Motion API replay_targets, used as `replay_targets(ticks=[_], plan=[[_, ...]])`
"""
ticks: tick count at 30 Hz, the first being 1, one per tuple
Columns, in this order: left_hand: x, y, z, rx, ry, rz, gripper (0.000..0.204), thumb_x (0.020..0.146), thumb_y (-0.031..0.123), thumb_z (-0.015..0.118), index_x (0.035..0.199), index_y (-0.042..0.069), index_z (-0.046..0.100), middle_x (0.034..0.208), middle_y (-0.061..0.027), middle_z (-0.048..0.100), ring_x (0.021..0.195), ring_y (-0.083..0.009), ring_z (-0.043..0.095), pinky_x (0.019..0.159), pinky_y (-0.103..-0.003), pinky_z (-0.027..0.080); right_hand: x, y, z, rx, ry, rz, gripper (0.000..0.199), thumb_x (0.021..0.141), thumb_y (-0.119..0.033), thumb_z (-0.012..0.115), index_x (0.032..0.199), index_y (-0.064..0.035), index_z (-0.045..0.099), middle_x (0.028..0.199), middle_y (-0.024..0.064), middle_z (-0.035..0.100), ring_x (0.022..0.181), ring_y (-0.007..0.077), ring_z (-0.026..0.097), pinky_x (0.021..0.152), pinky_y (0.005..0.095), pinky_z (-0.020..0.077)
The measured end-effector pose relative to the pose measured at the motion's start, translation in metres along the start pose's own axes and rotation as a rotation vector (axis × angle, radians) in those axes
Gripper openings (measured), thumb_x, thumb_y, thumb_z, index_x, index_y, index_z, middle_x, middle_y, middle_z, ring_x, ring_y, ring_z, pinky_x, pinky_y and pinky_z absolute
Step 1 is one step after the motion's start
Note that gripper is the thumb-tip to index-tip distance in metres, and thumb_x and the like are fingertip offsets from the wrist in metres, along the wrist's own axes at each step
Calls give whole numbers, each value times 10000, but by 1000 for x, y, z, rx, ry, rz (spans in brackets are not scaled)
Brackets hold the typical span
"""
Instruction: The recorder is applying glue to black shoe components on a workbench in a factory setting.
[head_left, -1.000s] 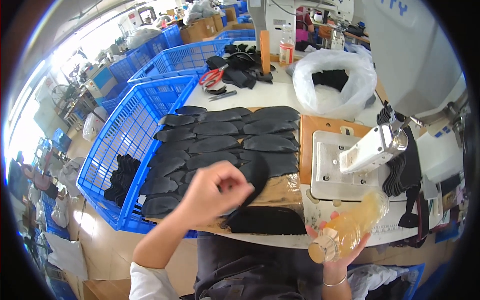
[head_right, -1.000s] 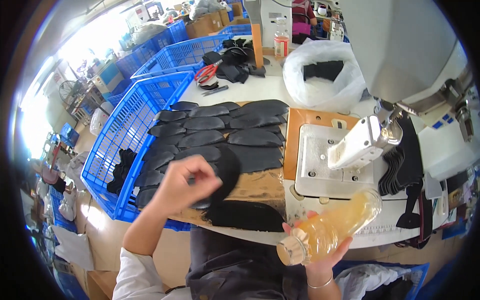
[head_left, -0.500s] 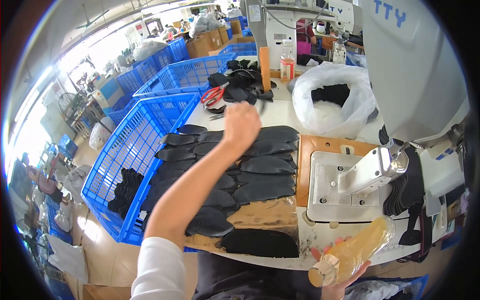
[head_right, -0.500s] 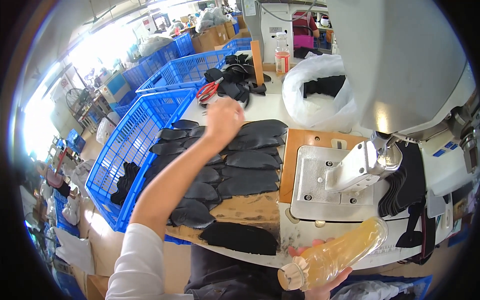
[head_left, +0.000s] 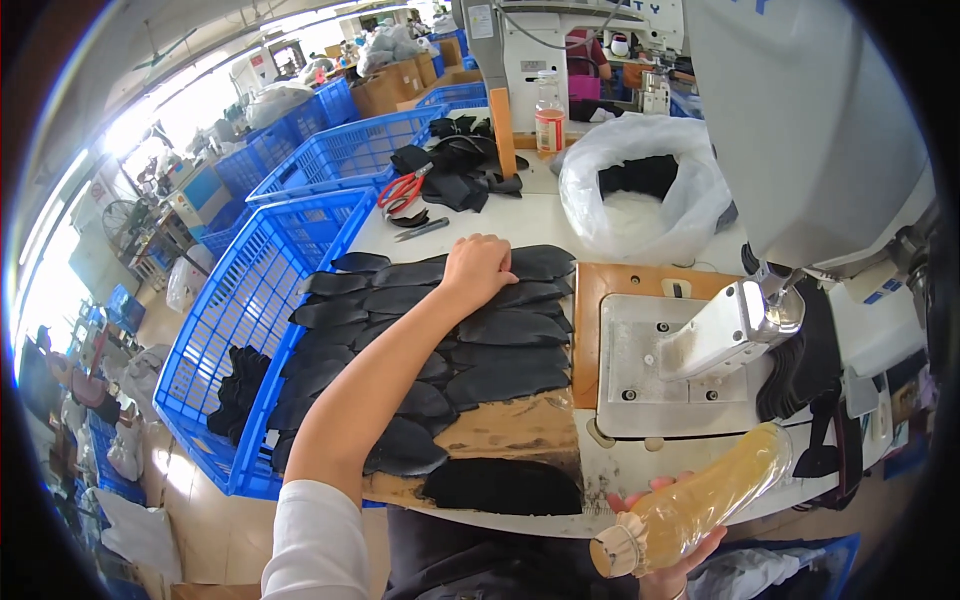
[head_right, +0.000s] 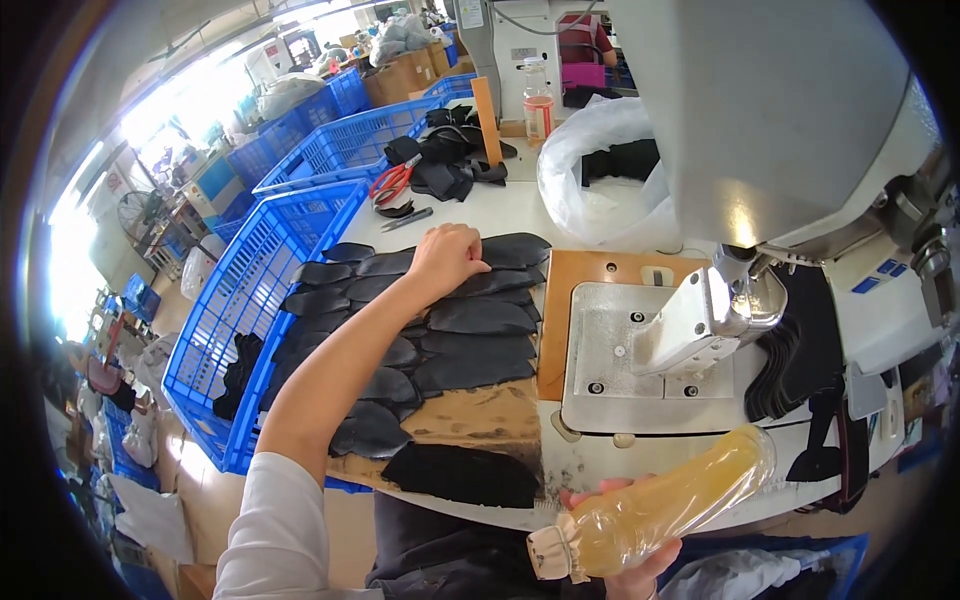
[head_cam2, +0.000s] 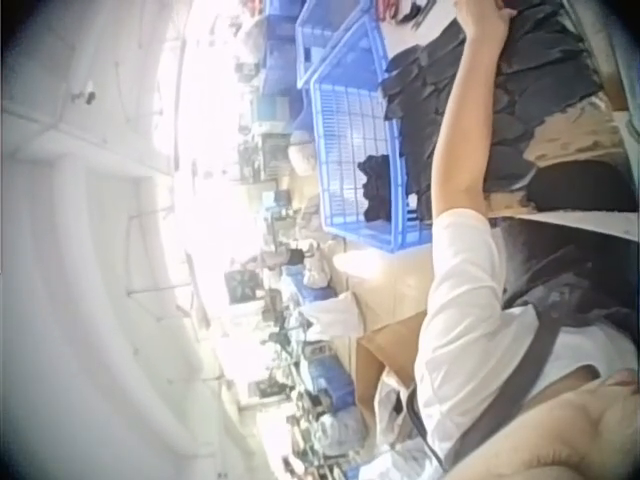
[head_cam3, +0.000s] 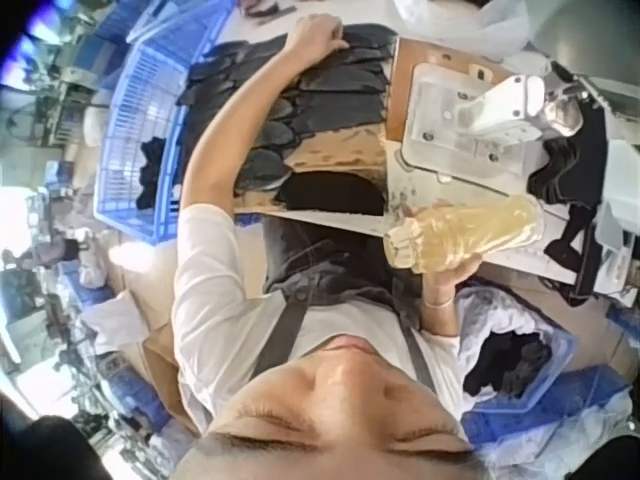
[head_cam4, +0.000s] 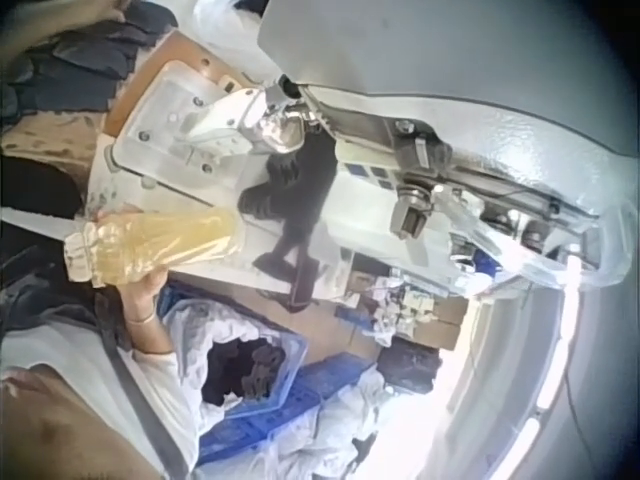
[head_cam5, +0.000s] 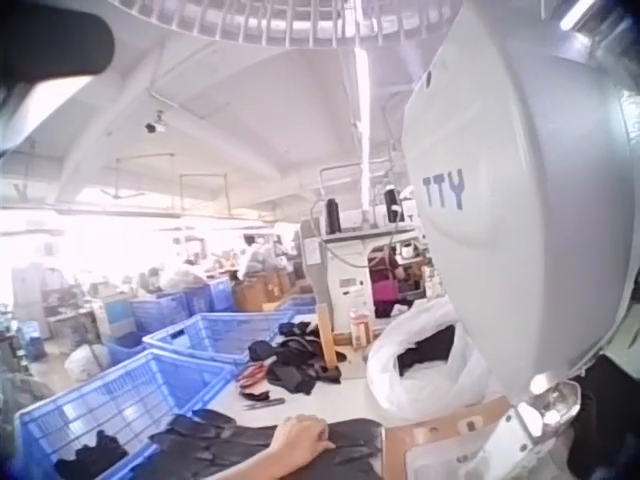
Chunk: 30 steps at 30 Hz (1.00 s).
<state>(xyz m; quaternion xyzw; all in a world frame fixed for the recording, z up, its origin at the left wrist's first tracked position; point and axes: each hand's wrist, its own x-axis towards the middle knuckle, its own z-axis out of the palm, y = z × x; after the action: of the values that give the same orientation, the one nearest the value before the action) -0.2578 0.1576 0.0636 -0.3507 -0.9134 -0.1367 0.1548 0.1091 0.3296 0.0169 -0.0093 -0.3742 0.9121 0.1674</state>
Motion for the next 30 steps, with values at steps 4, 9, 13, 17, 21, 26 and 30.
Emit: replay_targets(ticks=[4, 9, 13, 17, 21, 26, 30], plan=[[-5, 3, -19, 37, 24, 19, 342, 690, 297, 749, 838, 57, 555, 798, -86, 613, 830, -282, 579, 727, -380, 441, 1, -9, 4, -13, -40, -58, 740, 803, -654, 497, 1300, -131, 335, 1198, 128, 496, 1029, 379, 568, 967, 656, 331], [-64, 42, -84, -293, -39, 52, 319, 762, 239, 692, 975, 49, 550, 893, -106, 600, 885, -299, 560, 807, -397, 426, 6, -25, -17, 190, -30, -111, 730, 792, -608, 576, 1293, -125, 357, 1256, 160, 494, 1054, 395, 564, 1008, 643, 280], [-147, 71, -127, -312, -141, 238, 208, 730, 130, 703, 892, 55, 596, 867, -92, 598, 821, -271, 563, 719, -360, 432, -10, -50, -46, 316, -229, -156, 721, 814, -563, 579, 1309, -86, 362, 1232, 162, 530, 1094, 405, 545, 1048, 666, 148], [-218, 84, -125, -302, -61, 249, 190, 668, 78, 732, 832, 75, 636, 874, -56, 598, 755, -220, 560, 678, -339, 408, -18, -55, -50, 252, -140, -223, 717, 822, -537, 576, 1340, -95, 351, 1291, 170, 498, 1113, 409, 532, 1065, 658, 81], [-258, 91, -93, -211, 137, 175, 251, 634, 68, 750, 868, 99, 663, 908, -16, 589, 738, -185, 543, 663, -322, 391, -5, -57, -75, 198, -149, -234, 728, 820, -534, 565, 1361, -98, 344, 1296, 173, 487, 1106, 405, 526, 1082, 626, 110], [-277, 94, -83, -55, 347, 140, 308, 609, 59, 765, 901, 108, 679, 939, -26, 588, 761, -171, 562, 678, -306, 400, 9, -75, -108, -7, 82, -383, 712, 841, -491, 545, 1381, -85, 320, 1381, 213, 373, 1228, 397, 408, 1087, 569, 203], [-281, 81, -68, -138, 429, 146, 268, 634, 50, 727, 896, 73, 673, 890, -40, 608, 723, -174, 579, 630, -303, 425, 7, -76, -96, -111, 175, -515, 697, 875, -461, 514, 1384, -37, 297, 1406, 236, 322, 1283, 388, 347, 1095, 527, 227]])
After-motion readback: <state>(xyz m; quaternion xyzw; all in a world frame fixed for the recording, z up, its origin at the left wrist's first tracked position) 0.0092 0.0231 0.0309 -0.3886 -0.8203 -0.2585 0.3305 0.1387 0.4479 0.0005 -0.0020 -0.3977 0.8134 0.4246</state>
